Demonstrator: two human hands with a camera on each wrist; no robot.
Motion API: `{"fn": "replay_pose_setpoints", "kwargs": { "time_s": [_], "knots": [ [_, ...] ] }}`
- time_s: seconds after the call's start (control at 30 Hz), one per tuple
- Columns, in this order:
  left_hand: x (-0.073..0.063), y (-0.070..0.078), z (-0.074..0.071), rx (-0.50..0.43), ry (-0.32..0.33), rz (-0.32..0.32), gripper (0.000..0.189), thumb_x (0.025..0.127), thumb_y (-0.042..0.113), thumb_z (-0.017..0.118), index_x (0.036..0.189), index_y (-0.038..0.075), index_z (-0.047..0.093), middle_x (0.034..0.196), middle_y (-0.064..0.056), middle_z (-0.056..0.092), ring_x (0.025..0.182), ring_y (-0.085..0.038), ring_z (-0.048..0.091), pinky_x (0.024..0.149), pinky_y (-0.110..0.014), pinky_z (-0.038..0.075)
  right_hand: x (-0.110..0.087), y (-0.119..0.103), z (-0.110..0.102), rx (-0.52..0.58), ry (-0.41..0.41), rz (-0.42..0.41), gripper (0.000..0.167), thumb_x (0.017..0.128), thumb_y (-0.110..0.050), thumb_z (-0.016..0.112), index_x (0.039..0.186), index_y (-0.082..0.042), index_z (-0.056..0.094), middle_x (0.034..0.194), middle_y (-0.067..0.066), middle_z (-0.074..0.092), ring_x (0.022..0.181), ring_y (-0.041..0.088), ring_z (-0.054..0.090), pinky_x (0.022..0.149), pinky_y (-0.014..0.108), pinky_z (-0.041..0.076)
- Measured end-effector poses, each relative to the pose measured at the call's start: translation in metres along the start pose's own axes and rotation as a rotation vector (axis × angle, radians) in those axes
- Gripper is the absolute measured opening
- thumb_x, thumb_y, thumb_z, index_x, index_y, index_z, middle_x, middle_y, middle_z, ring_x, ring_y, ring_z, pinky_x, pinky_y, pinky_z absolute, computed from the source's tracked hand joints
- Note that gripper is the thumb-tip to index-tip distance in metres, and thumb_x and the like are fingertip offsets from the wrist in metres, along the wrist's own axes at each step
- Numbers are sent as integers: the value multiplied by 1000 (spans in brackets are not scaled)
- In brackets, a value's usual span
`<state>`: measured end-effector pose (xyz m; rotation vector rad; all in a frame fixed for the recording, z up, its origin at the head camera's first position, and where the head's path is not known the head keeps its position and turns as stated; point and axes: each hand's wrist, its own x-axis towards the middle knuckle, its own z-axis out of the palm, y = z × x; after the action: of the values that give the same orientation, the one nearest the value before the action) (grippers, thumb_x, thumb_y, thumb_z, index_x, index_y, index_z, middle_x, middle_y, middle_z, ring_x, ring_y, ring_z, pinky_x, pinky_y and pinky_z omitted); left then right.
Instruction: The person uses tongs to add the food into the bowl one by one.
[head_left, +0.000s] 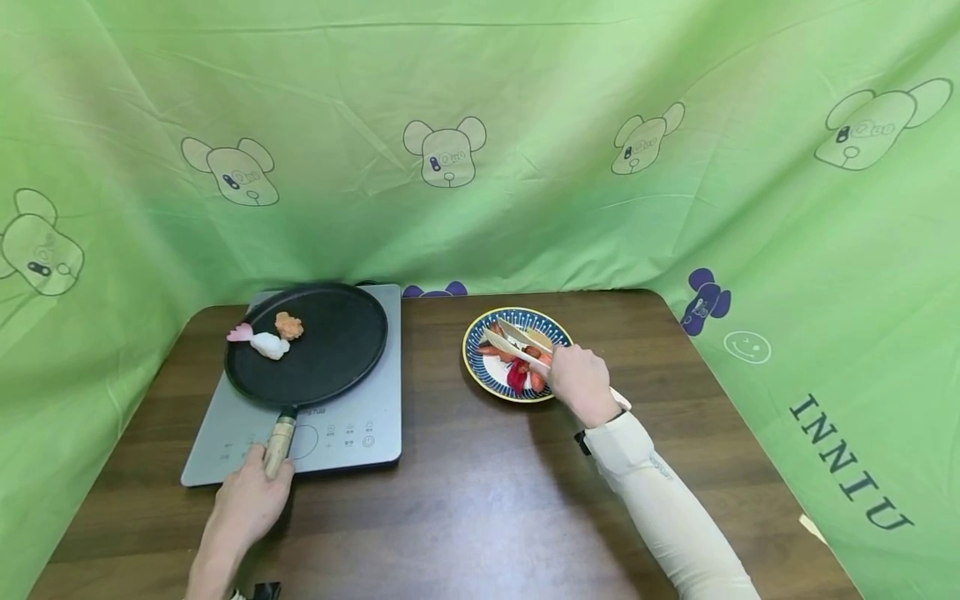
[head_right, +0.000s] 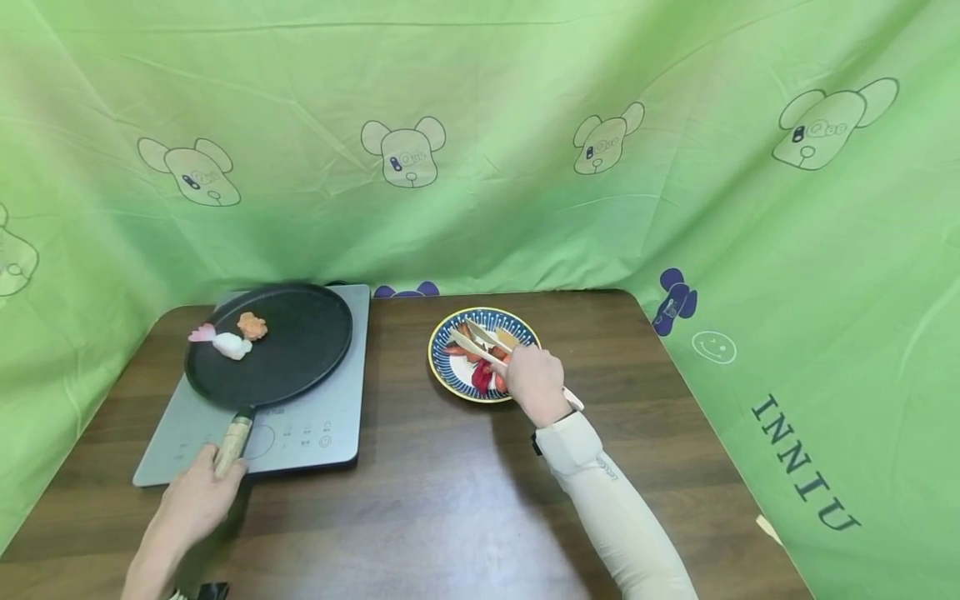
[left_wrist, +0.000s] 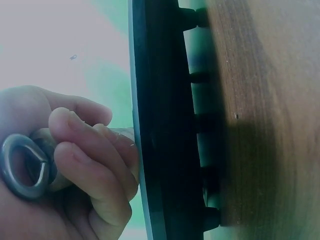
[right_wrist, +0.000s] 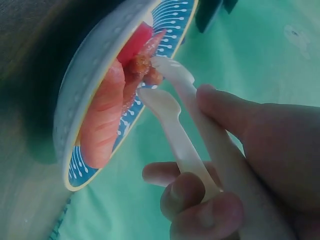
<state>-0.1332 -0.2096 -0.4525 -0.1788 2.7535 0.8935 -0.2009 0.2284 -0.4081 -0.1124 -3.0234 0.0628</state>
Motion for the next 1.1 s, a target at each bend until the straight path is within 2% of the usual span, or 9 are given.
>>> {"fn": "replay_pose_setpoints", "kwargs": {
  "time_s": [0.17, 0.33, 0.67, 0.9, 1.1],
  "knots": [
    [1, 1, 0, 3, -2, 2, 43, 95, 32, 42, 116, -6, 36, 71, -14, 45, 57, -25, 46, 48, -36, 35, 6, 5, -1, -11, -18, 16, 49, 86, -49, 63, 68, -3, 61, 69, 21, 62, 61, 40, 62, 50, 50, 47],
    [1, 1, -1, 8, -5, -2, 44, 95, 31, 42, 117, -6, 36, 71, -14, 46, 57, -25, 46, 48, -36, 35, 12, 12, -2, -16, -47, 38, 51, 85, -48, 63, 72, 1, 65, 73, 22, 63, 64, 41, 62, 52, 51, 47],
    [1, 2, -1, -6, -3, -10, 45, 95, 33, 42, 118, -5, 34, 71, -13, 45, 56, -24, 45, 47, -35, 35, 20, 23, -3, -15, -77, 2, 51, 87, -47, 60, 77, 3, 64, 79, 25, 63, 70, 44, 62, 55, 53, 47],
    [1, 2, -2, -15, 5, -5, 46, 95, 34, 41, 118, -6, 34, 70, -13, 45, 55, -24, 45, 46, -35, 34, 22, 33, 3, -8, -92, -18, 53, 90, -51, 54, 76, -1, 63, 79, 24, 62, 70, 44, 61, 56, 54, 46],
    [0, 1, -1, -16, -2, -11, 45, 95, 32, 42, 118, -5, 35, 70, -13, 45, 55, -24, 45, 47, -35, 35, 19, 38, 5, 43, -122, -8, 52, 92, -52, 51, 70, -6, 58, 80, 24, 62, 70, 43, 61, 55, 54, 46]
  ]
}}
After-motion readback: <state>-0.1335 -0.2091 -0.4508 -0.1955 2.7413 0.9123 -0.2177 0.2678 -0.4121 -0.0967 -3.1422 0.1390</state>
